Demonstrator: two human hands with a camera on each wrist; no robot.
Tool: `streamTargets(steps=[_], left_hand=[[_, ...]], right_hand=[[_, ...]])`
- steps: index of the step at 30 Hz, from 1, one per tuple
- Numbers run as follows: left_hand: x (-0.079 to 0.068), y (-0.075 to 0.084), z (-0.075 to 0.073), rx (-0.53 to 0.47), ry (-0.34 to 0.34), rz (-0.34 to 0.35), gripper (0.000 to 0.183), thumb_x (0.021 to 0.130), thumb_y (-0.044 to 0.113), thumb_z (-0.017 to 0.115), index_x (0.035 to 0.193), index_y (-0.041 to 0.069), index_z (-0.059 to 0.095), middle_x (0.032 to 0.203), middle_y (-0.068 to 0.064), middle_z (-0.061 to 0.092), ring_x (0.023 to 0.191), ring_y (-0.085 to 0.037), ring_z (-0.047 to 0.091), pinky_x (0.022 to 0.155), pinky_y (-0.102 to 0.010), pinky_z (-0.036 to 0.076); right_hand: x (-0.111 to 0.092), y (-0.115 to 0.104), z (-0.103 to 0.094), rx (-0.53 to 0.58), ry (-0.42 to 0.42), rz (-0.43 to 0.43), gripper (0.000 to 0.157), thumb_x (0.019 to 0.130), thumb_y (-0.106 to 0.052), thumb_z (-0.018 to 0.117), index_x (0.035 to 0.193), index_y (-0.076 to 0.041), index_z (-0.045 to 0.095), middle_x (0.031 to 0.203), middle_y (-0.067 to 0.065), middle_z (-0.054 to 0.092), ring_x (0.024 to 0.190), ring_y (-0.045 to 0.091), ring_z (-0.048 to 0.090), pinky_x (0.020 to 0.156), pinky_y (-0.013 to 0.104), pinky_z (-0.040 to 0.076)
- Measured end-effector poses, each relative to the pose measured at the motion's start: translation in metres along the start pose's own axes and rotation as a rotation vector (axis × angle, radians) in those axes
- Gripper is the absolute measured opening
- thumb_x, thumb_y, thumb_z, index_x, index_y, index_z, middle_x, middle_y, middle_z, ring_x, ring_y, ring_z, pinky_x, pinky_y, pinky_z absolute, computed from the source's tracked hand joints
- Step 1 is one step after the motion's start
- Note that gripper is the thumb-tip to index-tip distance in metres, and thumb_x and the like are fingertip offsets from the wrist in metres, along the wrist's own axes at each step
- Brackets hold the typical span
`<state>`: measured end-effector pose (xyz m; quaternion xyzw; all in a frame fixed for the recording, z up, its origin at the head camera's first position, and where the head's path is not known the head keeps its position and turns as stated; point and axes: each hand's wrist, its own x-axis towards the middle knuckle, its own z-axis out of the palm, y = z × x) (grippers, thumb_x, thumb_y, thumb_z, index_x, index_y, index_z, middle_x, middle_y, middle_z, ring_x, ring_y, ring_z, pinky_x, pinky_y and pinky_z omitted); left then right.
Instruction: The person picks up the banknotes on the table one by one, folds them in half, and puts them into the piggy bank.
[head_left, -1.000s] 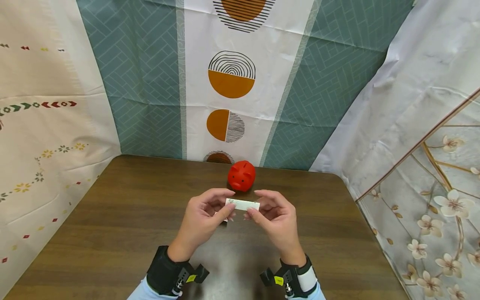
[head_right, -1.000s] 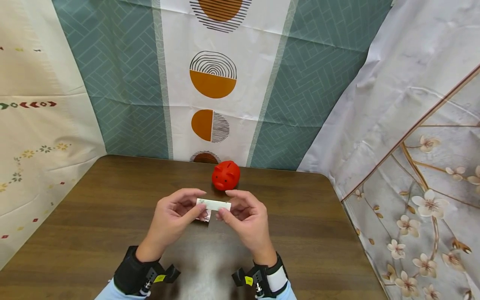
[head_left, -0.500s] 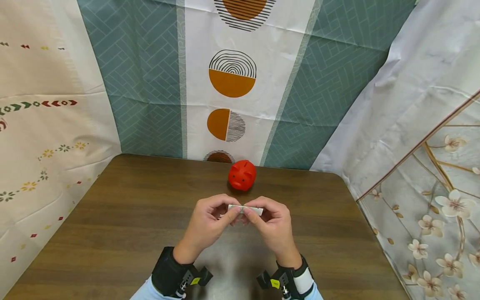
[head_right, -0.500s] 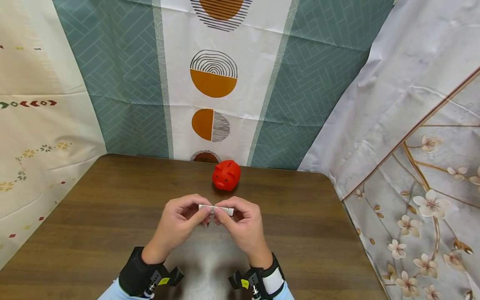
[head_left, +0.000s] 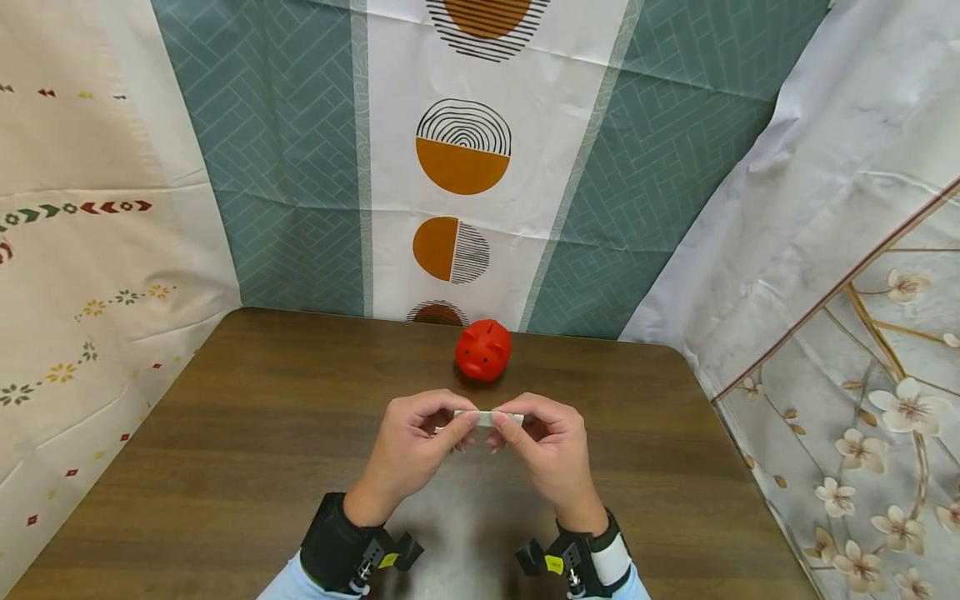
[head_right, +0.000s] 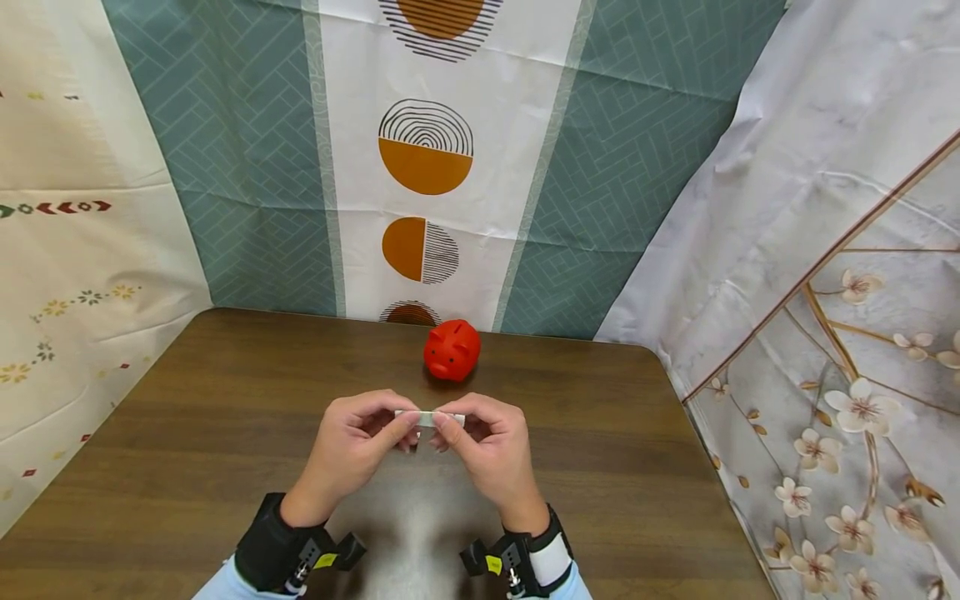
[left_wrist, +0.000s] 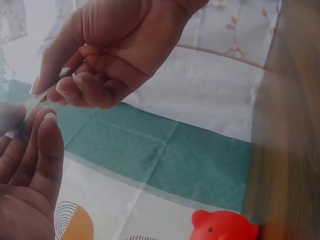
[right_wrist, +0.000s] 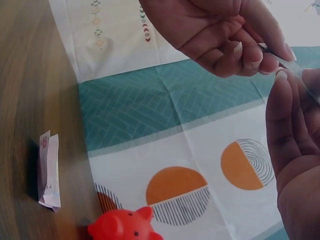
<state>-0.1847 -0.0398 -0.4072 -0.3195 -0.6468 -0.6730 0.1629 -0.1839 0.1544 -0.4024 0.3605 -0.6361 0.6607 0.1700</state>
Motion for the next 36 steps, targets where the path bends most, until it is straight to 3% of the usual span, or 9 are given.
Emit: streamTargets(steps=[18, 24, 30, 36], left_hand=[[0.000, 0.003, -0.004, -0.006, 0.017, -0.017, 0.009, 0.092, -0.004, 0.071, 0.097, 0.003, 0.074, 0.074, -0.012, 0.068, 0.061, -0.017, 0.065, 0.055, -0.032, 0.059], [0.000, 0.004, -0.009, 0.011, 0.021, -0.020, 0.004, 0.092, -0.001, 0.072, 0.096, 0.000, 0.073, 0.075, -0.014, 0.068, 0.058, -0.017, 0.061, 0.052, -0.030, 0.058], [0.001, 0.004, -0.010, -0.059, -0.002, -0.074, 0.011, 0.095, -0.004, 0.067, 0.104, 0.001, 0.071, 0.076, -0.017, 0.068, 0.059, -0.018, 0.064, 0.054, -0.033, 0.059], [0.000, 0.004, -0.009, -0.106, 0.011, -0.139, 0.017, 0.092, -0.004, 0.071, 0.108, 0.002, 0.070, 0.086, -0.016, 0.067, 0.066, -0.018, 0.066, 0.057, -0.029, 0.058]], right_hand=[[-0.002, -0.004, -0.007, 0.011, 0.027, 0.119, 0.014, 0.092, 0.013, 0.065, 0.101, 0.006, 0.073, 0.081, 0.018, 0.070, 0.063, 0.020, 0.071, 0.059, 0.039, 0.062], [-0.002, -0.004, -0.009, 0.002, 0.033, 0.159, 0.011, 0.092, 0.010, 0.067, 0.101, 0.008, 0.073, 0.075, 0.015, 0.068, 0.060, 0.018, 0.068, 0.055, 0.037, 0.061], [-0.003, -0.002, -0.007, 0.037, 0.043, 0.186, 0.011, 0.096, 0.007, 0.063, 0.104, 0.009, 0.071, 0.073, 0.005, 0.071, 0.055, 0.016, 0.066, 0.049, 0.036, 0.058], [-0.003, -0.001, -0.004, 0.072, 0.063, 0.177, 0.014, 0.092, 0.008, 0.068, 0.105, 0.011, 0.071, 0.088, -0.001, 0.075, 0.067, 0.014, 0.071, 0.062, 0.033, 0.062]])
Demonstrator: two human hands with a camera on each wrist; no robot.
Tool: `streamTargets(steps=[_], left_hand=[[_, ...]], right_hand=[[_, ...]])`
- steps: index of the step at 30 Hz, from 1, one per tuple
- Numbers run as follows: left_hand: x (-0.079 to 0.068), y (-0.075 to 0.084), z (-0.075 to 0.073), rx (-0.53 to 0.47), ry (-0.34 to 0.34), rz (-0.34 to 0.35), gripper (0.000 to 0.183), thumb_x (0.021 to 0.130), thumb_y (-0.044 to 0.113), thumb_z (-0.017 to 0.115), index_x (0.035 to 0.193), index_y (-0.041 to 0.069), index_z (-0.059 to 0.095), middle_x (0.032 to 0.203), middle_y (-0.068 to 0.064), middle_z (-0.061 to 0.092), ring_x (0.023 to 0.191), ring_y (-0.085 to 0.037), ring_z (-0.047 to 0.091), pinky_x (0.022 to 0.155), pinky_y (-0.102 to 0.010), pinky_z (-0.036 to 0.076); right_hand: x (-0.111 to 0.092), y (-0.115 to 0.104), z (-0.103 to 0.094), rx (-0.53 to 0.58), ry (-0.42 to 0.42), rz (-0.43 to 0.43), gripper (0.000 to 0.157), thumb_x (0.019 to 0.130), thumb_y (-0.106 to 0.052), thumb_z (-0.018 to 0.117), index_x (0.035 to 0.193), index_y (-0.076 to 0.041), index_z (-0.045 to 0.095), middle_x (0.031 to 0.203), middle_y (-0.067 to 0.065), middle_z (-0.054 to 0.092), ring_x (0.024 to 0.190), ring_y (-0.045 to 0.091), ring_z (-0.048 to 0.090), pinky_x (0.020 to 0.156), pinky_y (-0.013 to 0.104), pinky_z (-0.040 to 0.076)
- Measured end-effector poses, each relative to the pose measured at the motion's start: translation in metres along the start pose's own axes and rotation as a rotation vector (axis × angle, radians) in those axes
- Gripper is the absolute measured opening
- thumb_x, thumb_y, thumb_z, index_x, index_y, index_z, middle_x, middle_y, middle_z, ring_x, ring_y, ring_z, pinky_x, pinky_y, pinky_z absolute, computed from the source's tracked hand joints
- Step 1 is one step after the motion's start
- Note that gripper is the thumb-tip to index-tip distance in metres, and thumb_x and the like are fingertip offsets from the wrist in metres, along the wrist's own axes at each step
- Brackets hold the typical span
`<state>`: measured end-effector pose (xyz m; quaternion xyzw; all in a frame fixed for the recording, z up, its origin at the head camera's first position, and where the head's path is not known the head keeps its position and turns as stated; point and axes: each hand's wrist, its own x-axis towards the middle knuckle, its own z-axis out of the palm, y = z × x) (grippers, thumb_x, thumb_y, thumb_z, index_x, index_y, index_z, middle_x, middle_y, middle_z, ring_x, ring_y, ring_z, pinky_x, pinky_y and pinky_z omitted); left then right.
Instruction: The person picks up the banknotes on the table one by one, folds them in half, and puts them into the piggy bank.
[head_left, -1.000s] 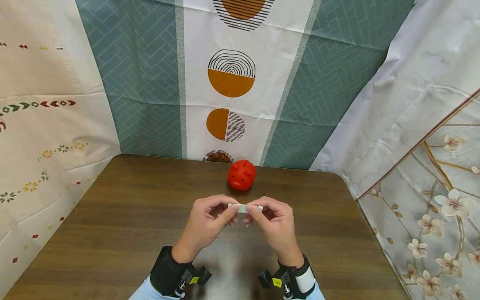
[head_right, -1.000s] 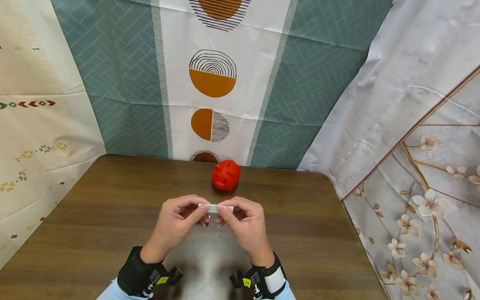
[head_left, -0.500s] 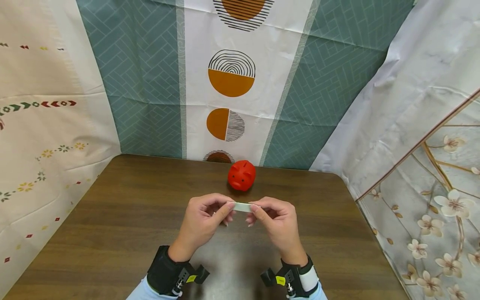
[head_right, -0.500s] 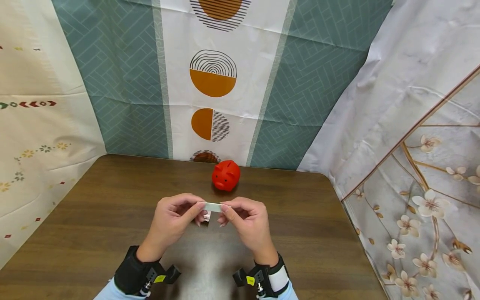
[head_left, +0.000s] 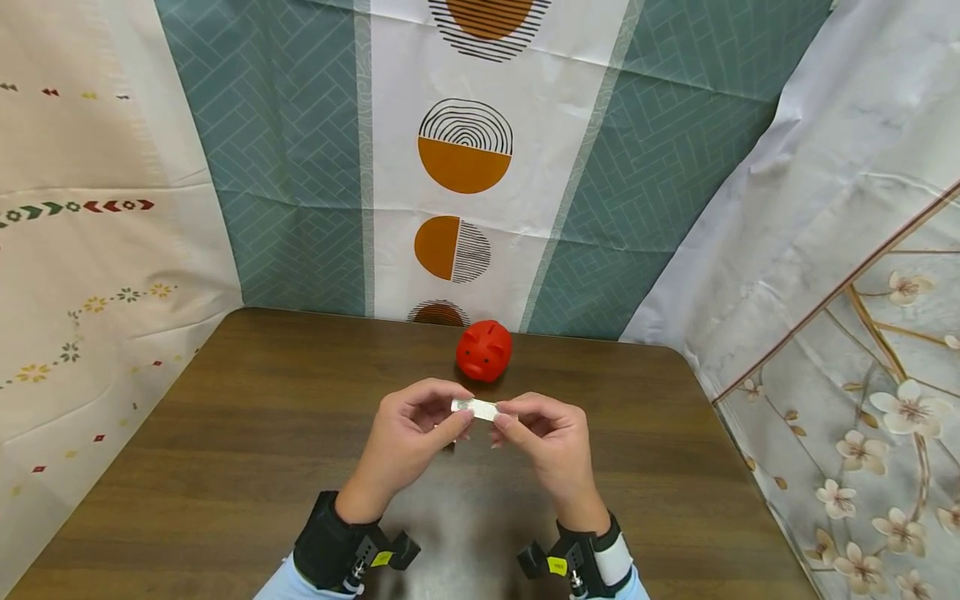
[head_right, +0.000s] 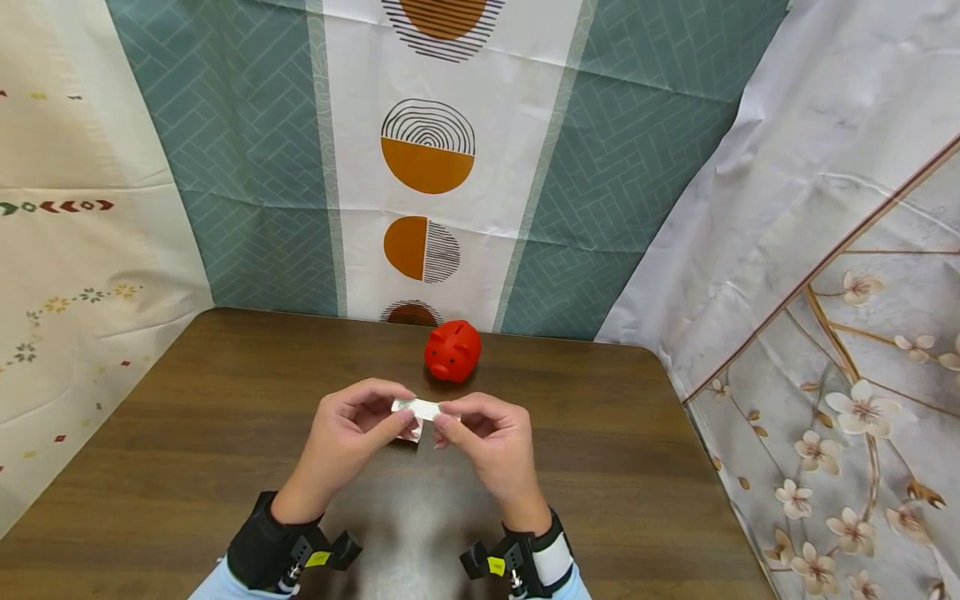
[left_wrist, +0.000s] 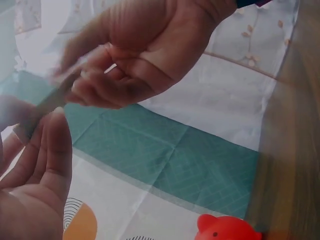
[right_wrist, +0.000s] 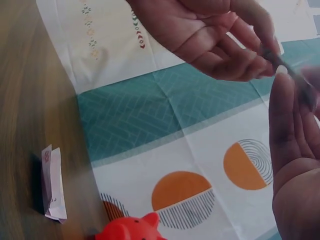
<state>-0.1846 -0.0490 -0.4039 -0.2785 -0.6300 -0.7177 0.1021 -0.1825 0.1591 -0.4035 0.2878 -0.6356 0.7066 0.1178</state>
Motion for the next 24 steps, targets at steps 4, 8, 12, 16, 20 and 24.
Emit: streamTargets(steps=[4, 8, 12, 16, 20, 24], left_hand=[[-0.0006, -0.0005, 0.0039, 0.017, -0.008, 0.028, 0.020, 0.090, -0.006, 0.073, 0.108, 0.002, 0.069, 0.091, -0.019, 0.068, 0.071, -0.016, 0.065, 0.062, -0.028, 0.060], [-0.0012, -0.0006, 0.0083, 0.045, 0.005, 0.064, 0.021, 0.088, -0.004, 0.076, 0.107, 0.002, 0.070, 0.092, -0.019, 0.072, 0.076, -0.014, 0.068, 0.067, -0.031, 0.062], [-0.0020, -0.0006, 0.0098, 0.075, 0.020, 0.088, 0.021, 0.088, -0.004, 0.076, 0.106, 0.002, 0.070, 0.091, -0.018, 0.073, 0.074, -0.014, 0.067, 0.066, -0.033, 0.063], [-0.0024, -0.0019, 0.0090, 0.095, 0.024, 0.078, 0.019, 0.088, -0.001, 0.077, 0.106, 0.004, 0.071, 0.088, -0.016, 0.073, 0.068, -0.015, 0.065, 0.062, -0.032, 0.062], [-0.0019, -0.0020, 0.0075, 0.105, 0.019, 0.078, 0.019, 0.089, 0.001, 0.077, 0.107, 0.004, 0.072, 0.084, -0.014, 0.071, 0.065, -0.015, 0.064, 0.060, -0.030, 0.060], [-0.0012, -0.0008, 0.0037, 0.121, 0.033, 0.080, 0.020, 0.088, 0.000, 0.077, 0.108, 0.004, 0.073, 0.076, -0.011, 0.067, 0.060, -0.015, 0.060, 0.053, -0.027, 0.055]], right_hand=[[-0.0009, 0.0006, 0.0018, -0.050, 0.020, -0.024, 0.020, 0.088, 0.012, 0.071, 0.108, 0.010, 0.070, 0.095, -0.002, 0.075, 0.071, 0.015, 0.070, 0.065, 0.031, 0.062], [-0.0013, 0.0011, 0.0041, -0.086, 0.001, -0.054, 0.024, 0.085, 0.015, 0.072, 0.108, 0.011, 0.068, 0.098, -0.004, 0.075, 0.074, 0.012, 0.069, 0.064, 0.030, 0.062], [-0.0009, -0.0002, 0.0052, -0.109, -0.007, -0.053, 0.024, 0.084, 0.015, 0.073, 0.107, 0.010, 0.068, 0.095, -0.003, 0.075, 0.072, 0.012, 0.068, 0.061, 0.030, 0.062], [-0.0011, -0.0019, 0.0053, -0.158, -0.005, -0.026, 0.023, 0.085, 0.014, 0.073, 0.107, 0.006, 0.070, 0.089, 0.000, 0.074, 0.068, 0.013, 0.067, 0.058, 0.031, 0.061], [-0.0009, -0.0028, 0.0033, -0.197, 0.010, -0.022, 0.024, 0.085, 0.015, 0.073, 0.107, 0.005, 0.070, 0.084, 0.006, 0.073, 0.065, 0.015, 0.067, 0.057, 0.032, 0.061], [-0.0003, -0.0029, -0.0003, -0.193, 0.034, -0.023, 0.022, 0.085, 0.014, 0.073, 0.106, 0.011, 0.069, 0.080, 0.012, 0.071, 0.062, 0.016, 0.067, 0.056, 0.032, 0.060]])
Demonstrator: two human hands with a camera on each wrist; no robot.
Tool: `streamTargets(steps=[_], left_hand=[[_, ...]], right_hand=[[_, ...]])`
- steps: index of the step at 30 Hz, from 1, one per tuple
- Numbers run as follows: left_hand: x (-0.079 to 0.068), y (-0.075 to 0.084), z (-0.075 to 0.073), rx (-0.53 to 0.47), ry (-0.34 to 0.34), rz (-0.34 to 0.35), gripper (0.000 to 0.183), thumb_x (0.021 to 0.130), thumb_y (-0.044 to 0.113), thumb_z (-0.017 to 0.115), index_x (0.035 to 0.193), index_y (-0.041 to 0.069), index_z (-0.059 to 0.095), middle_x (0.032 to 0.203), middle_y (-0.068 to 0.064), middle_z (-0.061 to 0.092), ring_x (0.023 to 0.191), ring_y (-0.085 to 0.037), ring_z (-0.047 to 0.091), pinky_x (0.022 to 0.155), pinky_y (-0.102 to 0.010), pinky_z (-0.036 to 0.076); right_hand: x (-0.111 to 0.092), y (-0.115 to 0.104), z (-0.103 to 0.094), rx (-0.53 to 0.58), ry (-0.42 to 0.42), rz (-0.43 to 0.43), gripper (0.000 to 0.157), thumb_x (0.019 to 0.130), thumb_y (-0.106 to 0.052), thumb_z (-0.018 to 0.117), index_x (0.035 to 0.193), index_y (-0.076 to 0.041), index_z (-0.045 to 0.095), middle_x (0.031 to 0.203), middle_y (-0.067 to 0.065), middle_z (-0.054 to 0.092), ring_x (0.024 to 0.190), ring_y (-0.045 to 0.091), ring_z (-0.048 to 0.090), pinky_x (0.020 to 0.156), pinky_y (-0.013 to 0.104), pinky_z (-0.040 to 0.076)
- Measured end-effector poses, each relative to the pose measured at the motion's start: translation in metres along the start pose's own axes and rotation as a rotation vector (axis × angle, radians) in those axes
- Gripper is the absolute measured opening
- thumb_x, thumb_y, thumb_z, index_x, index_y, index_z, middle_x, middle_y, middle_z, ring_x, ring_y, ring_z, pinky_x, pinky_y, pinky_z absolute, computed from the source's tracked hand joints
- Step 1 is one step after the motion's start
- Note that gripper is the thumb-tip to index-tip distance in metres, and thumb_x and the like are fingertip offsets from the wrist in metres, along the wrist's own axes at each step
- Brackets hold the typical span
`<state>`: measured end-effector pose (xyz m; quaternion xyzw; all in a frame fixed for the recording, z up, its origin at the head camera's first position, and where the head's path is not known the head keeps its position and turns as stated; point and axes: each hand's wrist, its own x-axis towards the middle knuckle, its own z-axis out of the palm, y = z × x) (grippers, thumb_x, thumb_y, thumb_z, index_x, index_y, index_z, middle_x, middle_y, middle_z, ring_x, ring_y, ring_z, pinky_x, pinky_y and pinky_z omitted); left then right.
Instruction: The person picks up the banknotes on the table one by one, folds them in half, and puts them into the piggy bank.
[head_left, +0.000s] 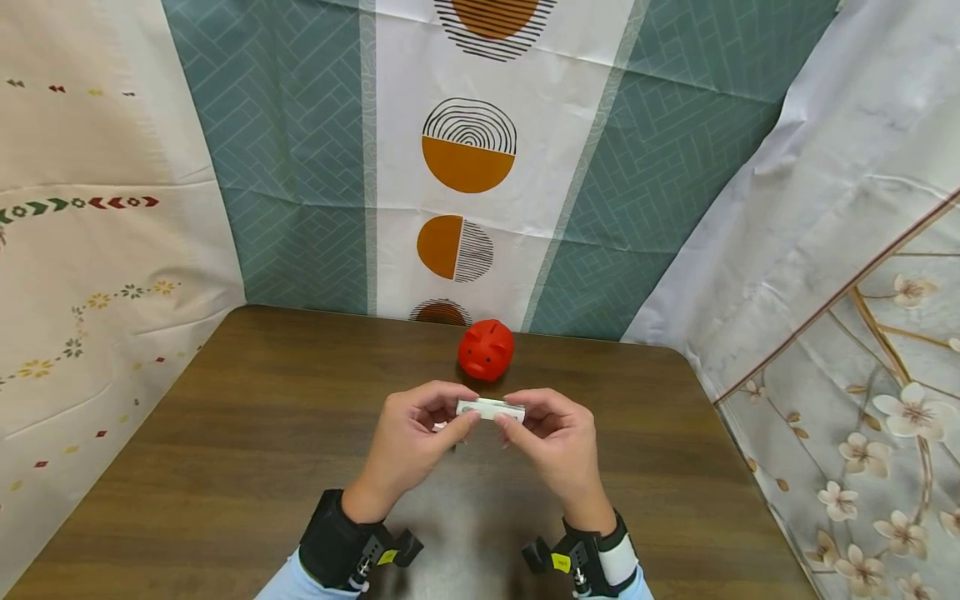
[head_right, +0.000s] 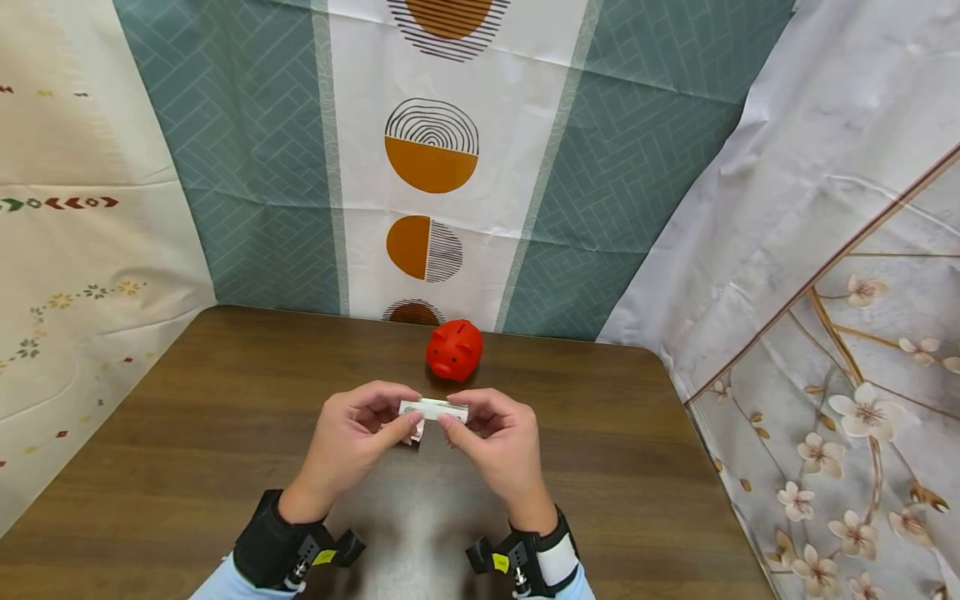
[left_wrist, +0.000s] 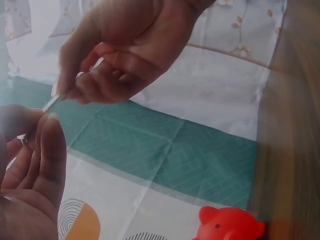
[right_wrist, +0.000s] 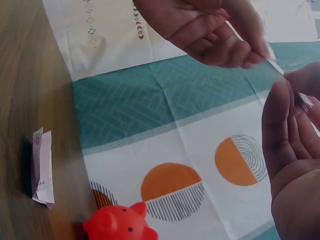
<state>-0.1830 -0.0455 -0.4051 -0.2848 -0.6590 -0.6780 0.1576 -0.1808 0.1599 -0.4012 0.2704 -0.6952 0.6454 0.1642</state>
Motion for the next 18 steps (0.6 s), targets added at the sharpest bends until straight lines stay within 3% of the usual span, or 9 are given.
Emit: streamTargets(steps=[6, 13, 18], left_hand=[[0.001, 0.000, -0.004, -0.001, -0.009, -0.019, 0.021, 0.090, -0.001, 0.076, 0.110, 0.004, 0.072, 0.079, -0.013, 0.067, 0.060, -0.017, 0.061, 0.051, -0.028, 0.055], [0.003, 0.000, -0.007, -0.002, -0.002, -0.019, 0.018, 0.090, -0.003, 0.074, 0.108, 0.002, 0.073, 0.083, -0.015, 0.070, 0.064, -0.019, 0.066, 0.059, -0.029, 0.060], [0.004, -0.001, -0.012, 0.004, -0.040, -0.069, 0.020, 0.091, -0.002, 0.074, 0.110, 0.004, 0.071, 0.080, -0.013, 0.066, 0.065, -0.017, 0.065, 0.058, -0.029, 0.059]], right_hand=[[0.001, -0.001, -0.004, 0.004, -0.005, 0.018, 0.021, 0.086, 0.011, 0.073, 0.107, 0.011, 0.069, 0.079, 0.012, 0.071, 0.062, 0.018, 0.069, 0.057, 0.034, 0.061], [0.003, -0.002, -0.012, 0.010, -0.006, 0.047, 0.025, 0.086, 0.010, 0.074, 0.111, 0.011, 0.069, 0.082, 0.001, 0.073, 0.064, 0.017, 0.071, 0.059, 0.036, 0.062], [0.003, 0.000, -0.014, 0.016, -0.049, 0.049, 0.023, 0.087, 0.010, 0.073, 0.110, 0.007, 0.073, 0.082, 0.007, 0.073, 0.065, 0.019, 0.071, 0.060, 0.038, 0.062]])
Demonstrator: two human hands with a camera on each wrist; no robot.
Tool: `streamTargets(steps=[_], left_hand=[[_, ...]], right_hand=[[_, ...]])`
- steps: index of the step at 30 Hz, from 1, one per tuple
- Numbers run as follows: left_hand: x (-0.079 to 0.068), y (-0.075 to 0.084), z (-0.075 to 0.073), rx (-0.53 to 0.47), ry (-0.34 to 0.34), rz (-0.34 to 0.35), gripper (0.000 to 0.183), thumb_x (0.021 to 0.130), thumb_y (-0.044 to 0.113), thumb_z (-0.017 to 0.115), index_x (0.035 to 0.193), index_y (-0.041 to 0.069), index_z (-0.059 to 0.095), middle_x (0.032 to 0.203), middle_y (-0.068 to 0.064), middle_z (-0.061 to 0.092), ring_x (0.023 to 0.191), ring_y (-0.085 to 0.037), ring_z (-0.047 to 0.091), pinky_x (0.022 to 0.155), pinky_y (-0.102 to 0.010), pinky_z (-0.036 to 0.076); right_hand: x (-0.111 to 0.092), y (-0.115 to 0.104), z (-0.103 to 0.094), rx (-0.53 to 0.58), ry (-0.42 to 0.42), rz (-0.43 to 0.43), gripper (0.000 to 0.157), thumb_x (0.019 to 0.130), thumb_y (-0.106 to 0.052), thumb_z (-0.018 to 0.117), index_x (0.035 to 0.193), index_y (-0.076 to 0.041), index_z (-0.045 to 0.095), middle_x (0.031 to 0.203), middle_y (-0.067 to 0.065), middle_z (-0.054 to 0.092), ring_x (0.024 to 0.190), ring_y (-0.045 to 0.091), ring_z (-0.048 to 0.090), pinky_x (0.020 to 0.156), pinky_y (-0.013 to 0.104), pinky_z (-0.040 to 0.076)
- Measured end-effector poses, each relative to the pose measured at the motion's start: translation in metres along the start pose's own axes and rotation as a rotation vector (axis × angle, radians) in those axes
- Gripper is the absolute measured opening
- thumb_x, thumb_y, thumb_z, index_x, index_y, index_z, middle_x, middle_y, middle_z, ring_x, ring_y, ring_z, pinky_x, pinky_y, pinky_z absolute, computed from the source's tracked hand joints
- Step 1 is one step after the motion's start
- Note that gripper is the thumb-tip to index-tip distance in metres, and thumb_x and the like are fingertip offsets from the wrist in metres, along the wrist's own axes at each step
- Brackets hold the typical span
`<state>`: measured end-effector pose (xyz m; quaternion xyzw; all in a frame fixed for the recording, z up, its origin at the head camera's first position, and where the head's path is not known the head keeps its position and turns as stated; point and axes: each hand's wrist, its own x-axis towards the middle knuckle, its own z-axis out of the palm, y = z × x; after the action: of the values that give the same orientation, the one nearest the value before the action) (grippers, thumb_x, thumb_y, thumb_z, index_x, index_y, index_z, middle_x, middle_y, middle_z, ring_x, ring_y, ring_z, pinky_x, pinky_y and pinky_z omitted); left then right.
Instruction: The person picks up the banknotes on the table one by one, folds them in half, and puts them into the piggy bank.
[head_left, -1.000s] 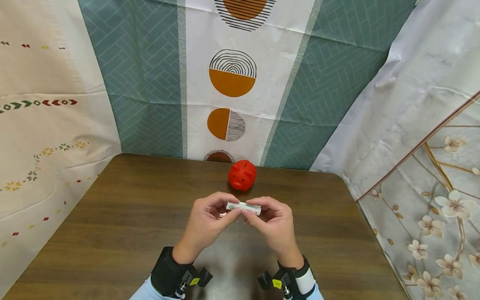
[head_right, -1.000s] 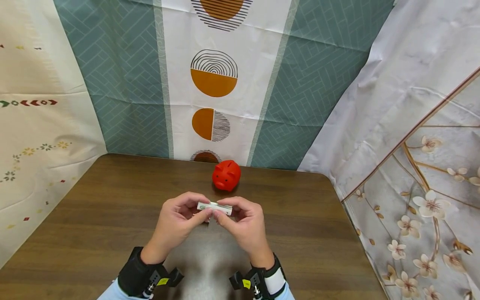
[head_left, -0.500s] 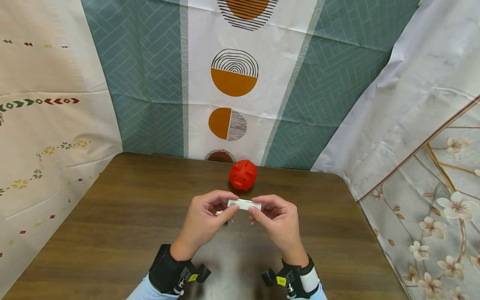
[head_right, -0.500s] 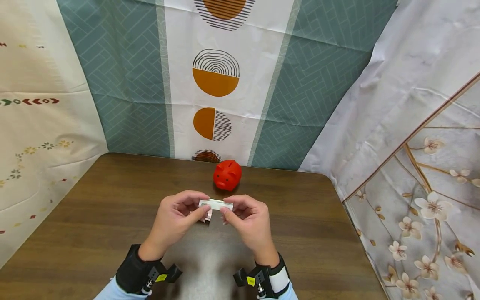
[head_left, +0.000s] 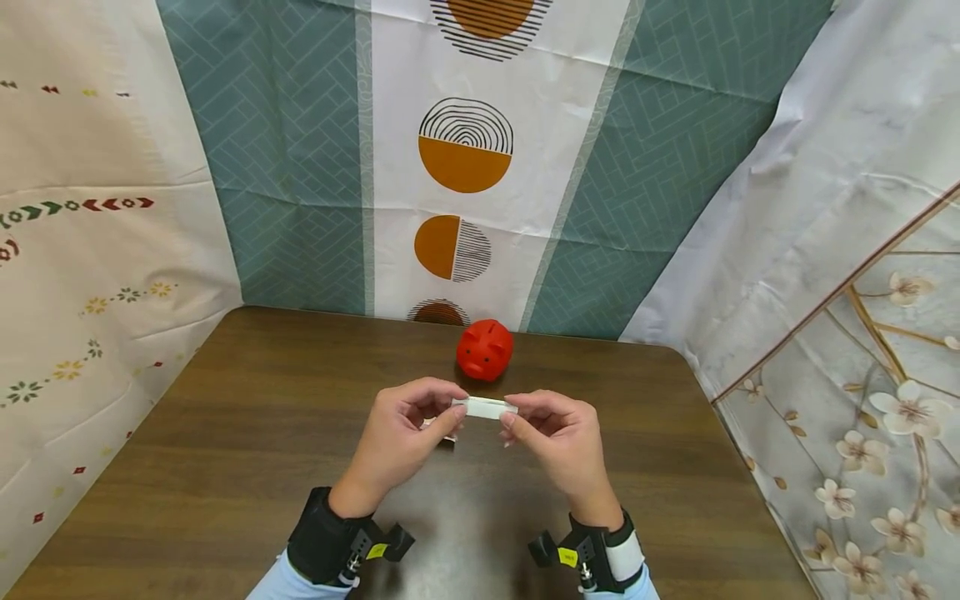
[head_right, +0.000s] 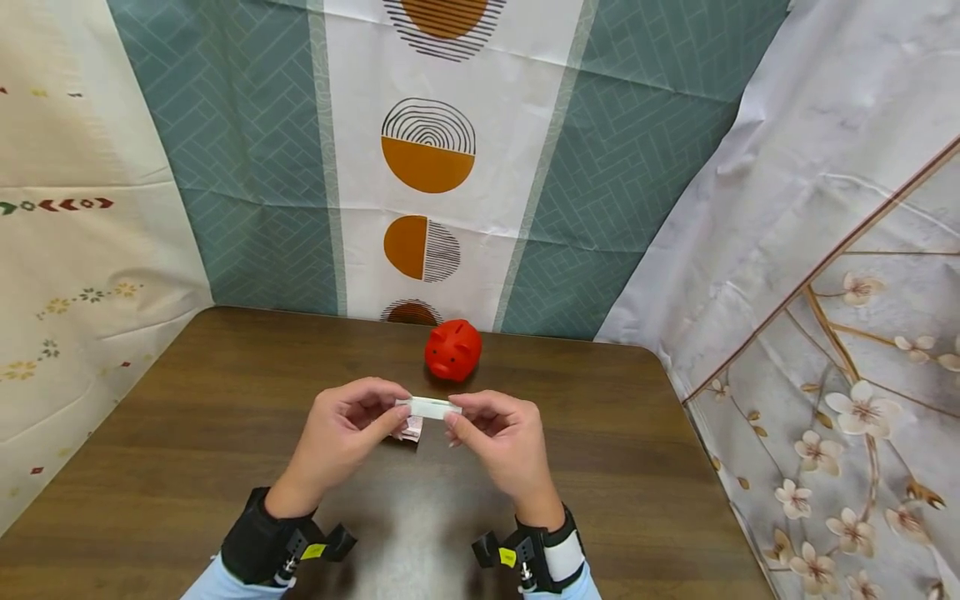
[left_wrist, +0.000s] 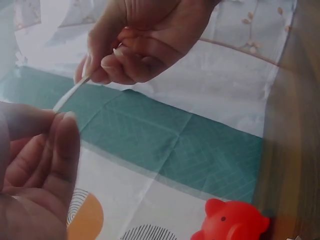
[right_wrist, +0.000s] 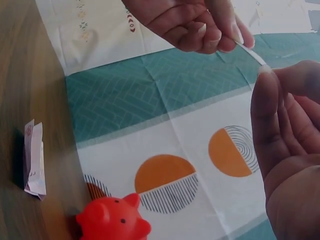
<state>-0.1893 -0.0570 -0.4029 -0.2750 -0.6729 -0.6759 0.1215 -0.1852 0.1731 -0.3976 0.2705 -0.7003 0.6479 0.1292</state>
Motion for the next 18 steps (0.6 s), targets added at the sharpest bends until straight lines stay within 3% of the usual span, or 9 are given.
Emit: streamTargets(steps=[5, 9, 14, 18], left_hand=[[0.007, -0.011, -0.010, -0.022, -0.017, -0.071, 0.037, 0.091, 0.001, 0.075, 0.125, 0.008, 0.064, 0.086, -0.013, 0.069, 0.068, -0.024, 0.067, 0.062, -0.030, 0.060], [0.023, -0.030, -0.013, 0.064, -0.025, -0.104, 0.043, 0.091, 0.010, 0.077, 0.131, 0.011, 0.060, 0.091, -0.009, 0.071, 0.074, -0.020, 0.066, 0.066, -0.025, 0.058], [0.053, -0.072, -0.016, 0.224, -0.026, -0.168, 0.046, 0.091, 0.018, 0.079, 0.132, 0.009, 0.059, 0.095, -0.007, 0.071, 0.080, -0.017, 0.065, 0.073, -0.025, 0.056], [0.080, -0.110, -0.019, 0.406, -0.058, -0.212, 0.047, 0.091, 0.018, 0.079, 0.132, 0.004, 0.059, 0.110, -0.014, 0.069, 0.094, -0.026, 0.065, 0.085, -0.035, 0.058]], right_hand=[[0.009, 0.002, 0.001, -0.059, -0.002, 0.014, 0.022, 0.088, 0.006, 0.074, 0.110, 0.006, 0.074, 0.084, 0.015, 0.073, 0.066, 0.022, 0.071, 0.062, 0.036, 0.062], [0.028, 0.002, -0.004, -0.152, 0.022, 0.053, 0.018, 0.089, 0.000, 0.077, 0.107, 0.002, 0.076, 0.084, 0.017, 0.074, 0.066, 0.023, 0.071, 0.064, 0.034, 0.063], [0.076, 0.009, -0.016, -0.367, 0.046, 0.072, 0.009, 0.090, -0.007, 0.078, 0.098, -0.005, 0.080, 0.080, 0.014, 0.076, 0.061, 0.020, 0.071, 0.061, 0.030, 0.062], [0.122, 0.022, -0.021, -0.588, 0.009, 0.128, 0.007, 0.090, -0.007, 0.073, 0.091, -0.005, 0.080, 0.077, 0.011, 0.076, 0.060, 0.024, 0.072, 0.058, 0.028, 0.061]])
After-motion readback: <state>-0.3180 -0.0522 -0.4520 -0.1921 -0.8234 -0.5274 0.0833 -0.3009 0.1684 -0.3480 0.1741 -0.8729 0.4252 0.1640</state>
